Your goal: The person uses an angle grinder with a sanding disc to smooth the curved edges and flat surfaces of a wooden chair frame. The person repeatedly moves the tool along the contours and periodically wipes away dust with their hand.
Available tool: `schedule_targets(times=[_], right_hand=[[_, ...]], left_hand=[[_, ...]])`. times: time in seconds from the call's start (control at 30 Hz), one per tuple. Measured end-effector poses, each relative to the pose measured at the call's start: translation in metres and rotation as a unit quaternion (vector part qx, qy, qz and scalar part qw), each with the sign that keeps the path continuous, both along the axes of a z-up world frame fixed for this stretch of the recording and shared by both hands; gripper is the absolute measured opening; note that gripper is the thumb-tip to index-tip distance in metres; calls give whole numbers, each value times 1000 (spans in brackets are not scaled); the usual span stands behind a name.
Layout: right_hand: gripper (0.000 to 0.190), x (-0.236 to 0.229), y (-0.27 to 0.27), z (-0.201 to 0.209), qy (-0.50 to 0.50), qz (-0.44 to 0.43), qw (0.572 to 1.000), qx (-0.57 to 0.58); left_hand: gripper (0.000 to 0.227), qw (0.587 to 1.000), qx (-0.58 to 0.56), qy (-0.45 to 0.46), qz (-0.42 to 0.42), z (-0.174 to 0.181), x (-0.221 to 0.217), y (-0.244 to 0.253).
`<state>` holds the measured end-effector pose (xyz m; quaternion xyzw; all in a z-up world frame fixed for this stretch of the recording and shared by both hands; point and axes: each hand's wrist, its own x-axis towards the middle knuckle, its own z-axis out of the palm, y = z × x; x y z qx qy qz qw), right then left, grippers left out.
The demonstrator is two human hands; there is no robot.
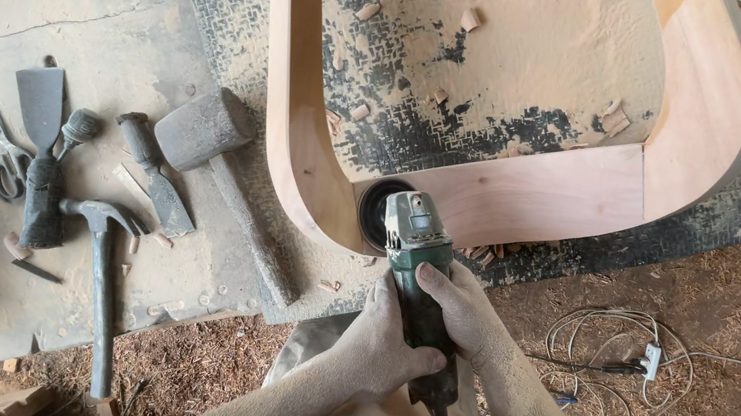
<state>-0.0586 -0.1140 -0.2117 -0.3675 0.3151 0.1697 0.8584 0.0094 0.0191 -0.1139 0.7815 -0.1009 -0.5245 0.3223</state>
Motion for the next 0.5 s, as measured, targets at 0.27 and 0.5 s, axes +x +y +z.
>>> schedule_targets(times=[0.27,0.5], right_hand=[[41,11,-33,11,130,70,971,-187],[44,-15,-54,19,143,33,905,-398]], left_hand=[[109,992,-21,125,-10,-29,14,-34],[113,978,-137,154,-25,-59,7,-72]])
